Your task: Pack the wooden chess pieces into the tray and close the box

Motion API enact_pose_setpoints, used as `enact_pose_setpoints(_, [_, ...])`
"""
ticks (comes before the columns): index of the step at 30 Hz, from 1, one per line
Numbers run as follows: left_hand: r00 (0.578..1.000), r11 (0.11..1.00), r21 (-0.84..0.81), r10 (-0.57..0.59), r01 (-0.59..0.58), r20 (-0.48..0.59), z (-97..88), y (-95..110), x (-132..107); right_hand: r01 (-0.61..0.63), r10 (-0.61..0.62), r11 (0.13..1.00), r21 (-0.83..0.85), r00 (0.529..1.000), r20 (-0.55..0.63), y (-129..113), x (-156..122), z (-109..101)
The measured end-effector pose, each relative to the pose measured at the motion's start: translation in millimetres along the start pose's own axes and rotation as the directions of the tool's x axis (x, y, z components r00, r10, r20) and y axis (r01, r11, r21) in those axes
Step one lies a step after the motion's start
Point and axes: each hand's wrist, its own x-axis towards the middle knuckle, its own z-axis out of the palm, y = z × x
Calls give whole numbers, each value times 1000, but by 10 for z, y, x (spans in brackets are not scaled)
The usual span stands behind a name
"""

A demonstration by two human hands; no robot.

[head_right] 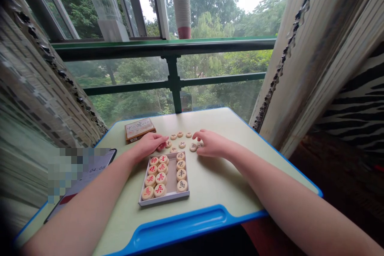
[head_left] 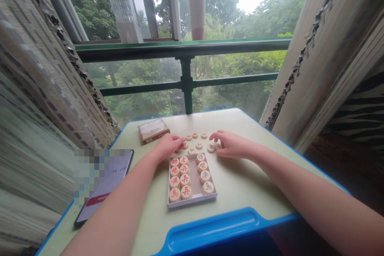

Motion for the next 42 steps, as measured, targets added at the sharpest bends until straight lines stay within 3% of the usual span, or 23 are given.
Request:
enact_pose_setpoints(8, [999,998,62,-11,9,36,41,-89,95,186,-195,979,-89,975,-107,-41,29,83])
enact_pose_setpoints(13, [999,983,183,21,-15,-30,25,-61,74,231,-240,970,-81,959,-147,-56,27,81])
enact_pose_setpoints(19, [956,903,392,250,-174,-151,-16,9,27,246,-252,968,-56,952,-176,-73,23,95])
enact_pose_setpoints(22, [935,851,477,324,-221,-145,-37,2,36,262,-265,964,-43,946,-186,-96,6,80])
enact_pose_setpoints(31, [972,912,367,224,-186,-64,-38,3,18,195,-203,977,-84,973,-107,-84,25,69])
enact_pose_setpoints(42, [977,904,390,209,-175,-46,-44,21,-4,198,-207,974,-108,976,-73,-53,39,106])
